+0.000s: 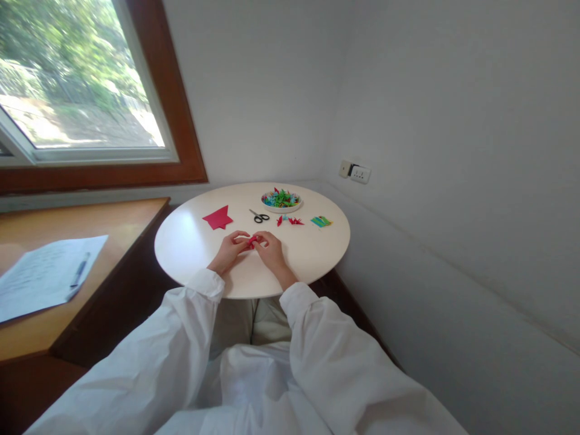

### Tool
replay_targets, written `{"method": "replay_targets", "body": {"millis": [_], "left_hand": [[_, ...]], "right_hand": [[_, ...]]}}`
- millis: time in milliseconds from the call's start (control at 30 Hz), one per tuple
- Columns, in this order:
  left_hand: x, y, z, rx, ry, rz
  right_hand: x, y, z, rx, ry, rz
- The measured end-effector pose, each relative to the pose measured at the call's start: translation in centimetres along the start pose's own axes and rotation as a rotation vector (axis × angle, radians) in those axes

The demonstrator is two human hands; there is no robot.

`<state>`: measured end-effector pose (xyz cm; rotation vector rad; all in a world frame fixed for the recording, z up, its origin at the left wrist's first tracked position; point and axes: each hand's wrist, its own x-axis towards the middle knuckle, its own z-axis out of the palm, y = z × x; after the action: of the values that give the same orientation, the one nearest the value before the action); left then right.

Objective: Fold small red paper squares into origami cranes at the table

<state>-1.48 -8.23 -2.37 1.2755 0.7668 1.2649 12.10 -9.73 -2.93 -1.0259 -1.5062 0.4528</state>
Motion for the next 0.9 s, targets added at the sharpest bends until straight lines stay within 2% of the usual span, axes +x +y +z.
{"method": "replay_targets", "body": {"millis": [333, 500, 667, 900], "left_hand": [[0.0, 0.3, 0.2, 0.076, 0.0, 0.068], [0.2, 0.0, 0.2, 0.145, 0.048, 0.085], [0.4, -0.2, -0.1, 0.216, 0.098, 0.077], [0.5, -0.3, -0.2, 0.215, 0.104, 0.056]], "right_hand": [[0.3, 1.4, 0.3, 0.141, 0.006, 0.085], [0.4, 2.4, 0.7, 0.219, -0.018, 0.121], [0.5, 2.8, 0.7, 0.245, -0.013, 0.159], [0.6, 2.8, 0.6, 0.276, 0.004, 0.207]]}}
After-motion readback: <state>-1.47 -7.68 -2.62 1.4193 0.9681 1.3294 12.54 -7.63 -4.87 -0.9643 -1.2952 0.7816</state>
